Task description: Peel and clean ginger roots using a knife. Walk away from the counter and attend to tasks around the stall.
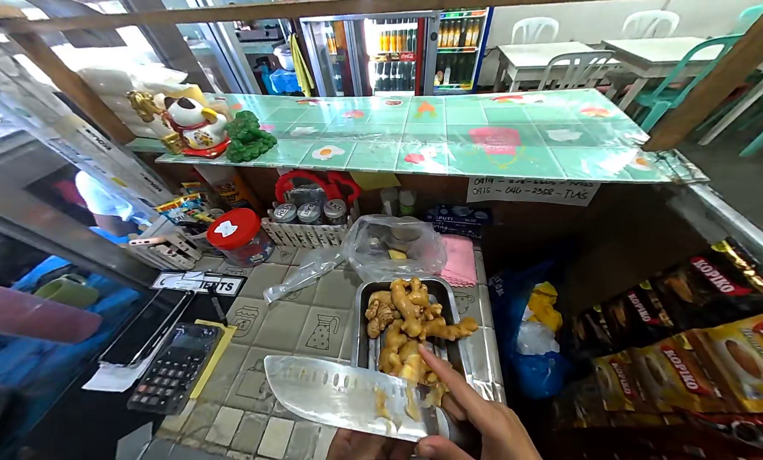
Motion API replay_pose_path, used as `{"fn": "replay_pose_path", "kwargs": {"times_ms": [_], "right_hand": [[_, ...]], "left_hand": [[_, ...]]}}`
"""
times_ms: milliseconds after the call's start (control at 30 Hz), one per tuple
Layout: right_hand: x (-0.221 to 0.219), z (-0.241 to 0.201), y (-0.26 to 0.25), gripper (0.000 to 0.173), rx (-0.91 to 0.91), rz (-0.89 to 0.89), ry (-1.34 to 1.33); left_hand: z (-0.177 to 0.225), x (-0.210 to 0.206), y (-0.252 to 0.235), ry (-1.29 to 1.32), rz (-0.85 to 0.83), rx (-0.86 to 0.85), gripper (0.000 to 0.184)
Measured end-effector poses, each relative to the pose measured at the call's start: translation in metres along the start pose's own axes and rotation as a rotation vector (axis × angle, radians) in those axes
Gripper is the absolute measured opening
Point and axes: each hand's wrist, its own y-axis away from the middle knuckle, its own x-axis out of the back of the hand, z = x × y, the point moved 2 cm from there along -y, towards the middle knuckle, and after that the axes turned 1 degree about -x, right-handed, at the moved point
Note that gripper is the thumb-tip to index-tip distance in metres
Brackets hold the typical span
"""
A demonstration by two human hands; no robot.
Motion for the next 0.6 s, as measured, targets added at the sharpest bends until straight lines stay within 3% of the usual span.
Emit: {"fn": "replay_pose_path", "kwargs": {"times_ms": [167,600], "right_hand": [[0.001,-0.003,-0.002,0.085,-0.009,-0.034,-0.029],[0.006,0.016,-0.004,0.061,-0.082,0.009,-0.009]], "left_hand": [[0.005,-0.014,0.001,-0.056,0.013,0.007,0.019],[0.0,-0.002,-0.005,-0.088,-0.069,0.009,0.019]]}}
